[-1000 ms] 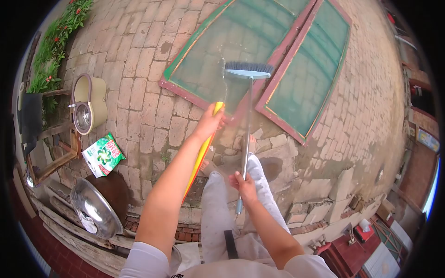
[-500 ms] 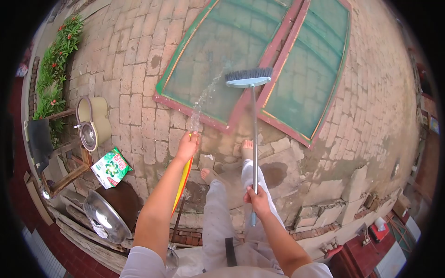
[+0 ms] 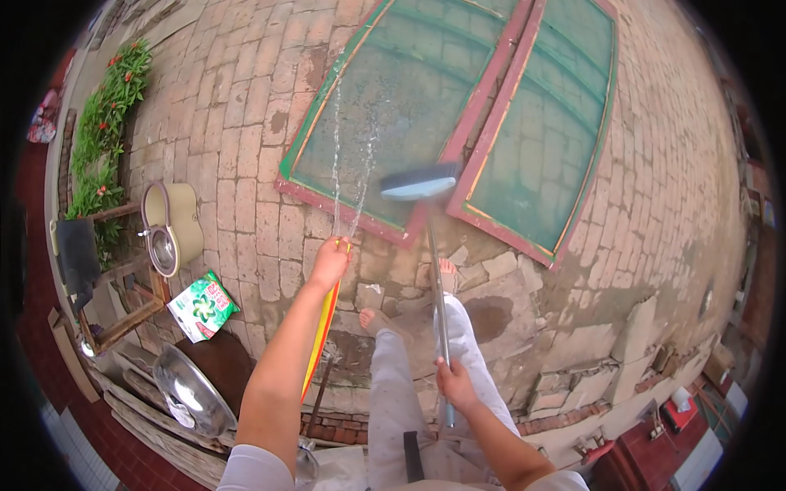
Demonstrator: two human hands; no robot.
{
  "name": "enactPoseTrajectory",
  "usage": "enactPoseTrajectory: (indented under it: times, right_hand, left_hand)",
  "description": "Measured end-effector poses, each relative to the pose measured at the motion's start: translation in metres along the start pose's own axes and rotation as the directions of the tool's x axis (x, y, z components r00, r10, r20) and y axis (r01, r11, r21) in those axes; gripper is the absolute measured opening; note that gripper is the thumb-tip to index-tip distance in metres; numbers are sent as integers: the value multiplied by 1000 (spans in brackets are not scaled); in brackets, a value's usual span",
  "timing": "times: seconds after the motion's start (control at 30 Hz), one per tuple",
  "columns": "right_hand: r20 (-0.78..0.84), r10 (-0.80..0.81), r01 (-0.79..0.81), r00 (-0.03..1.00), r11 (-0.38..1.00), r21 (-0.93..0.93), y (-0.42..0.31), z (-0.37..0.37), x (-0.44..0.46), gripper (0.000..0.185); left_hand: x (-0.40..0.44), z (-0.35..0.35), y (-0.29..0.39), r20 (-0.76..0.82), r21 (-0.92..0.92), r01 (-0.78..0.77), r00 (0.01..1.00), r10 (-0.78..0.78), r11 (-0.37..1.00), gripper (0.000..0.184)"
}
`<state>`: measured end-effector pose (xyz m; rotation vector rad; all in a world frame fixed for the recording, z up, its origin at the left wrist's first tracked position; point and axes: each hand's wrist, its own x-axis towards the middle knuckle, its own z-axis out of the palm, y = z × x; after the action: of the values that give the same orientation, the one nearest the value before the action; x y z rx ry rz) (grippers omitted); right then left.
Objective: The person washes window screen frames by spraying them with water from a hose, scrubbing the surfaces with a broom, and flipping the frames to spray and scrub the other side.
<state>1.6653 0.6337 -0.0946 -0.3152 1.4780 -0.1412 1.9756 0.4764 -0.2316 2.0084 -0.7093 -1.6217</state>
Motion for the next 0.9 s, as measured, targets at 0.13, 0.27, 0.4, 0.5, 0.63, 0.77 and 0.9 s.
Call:
enactPoseTrajectory:
  times: [0.13, 0.27, 0.4, 0.5, 0.63, 0.77, 0.9]
  right_hand:
    - [54, -10, 8, 999, 1000, 23, -7, 6, 1, 40]
    - [65, -43, 47, 997, 997, -66, -21, 10, 31, 31]
    - [-14, 0, -3, 1000, 983, -185, -24, 15, 73, 23]
    - [20, 40, -38, 999, 992, -117, -24, 11, 81, 20]
    - [78, 79, -80, 994, 997, 11, -37, 3, 68, 19]
    - [84, 27, -27, 996, 1000, -7, -40, -3, 58, 19]
    - [62, 65, -66, 996, 998, 3, -41, -5, 58, 20]
  left_hand:
    - [6, 6, -2, 3, 123, -37, 999, 37, 992, 24]
    - [4, 9, 10, -11, 77, 18, 1000, -17, 997, 24]
    - [5, 5, 15, 27, 115, 83, 996, -86, 990, 25]
    - [4, 5, 17, 92, 38, 156, 983, -159, 987, 24]
    - [6, 4, 12, 193, -11, 150, 970, -145, 989, 23]
    - [3, 3, 1, 181, -34, 121, 977, -113, 992, 20]
    - [6, 2, -41, 93, -32, 56, 994, -52, 998, 19]
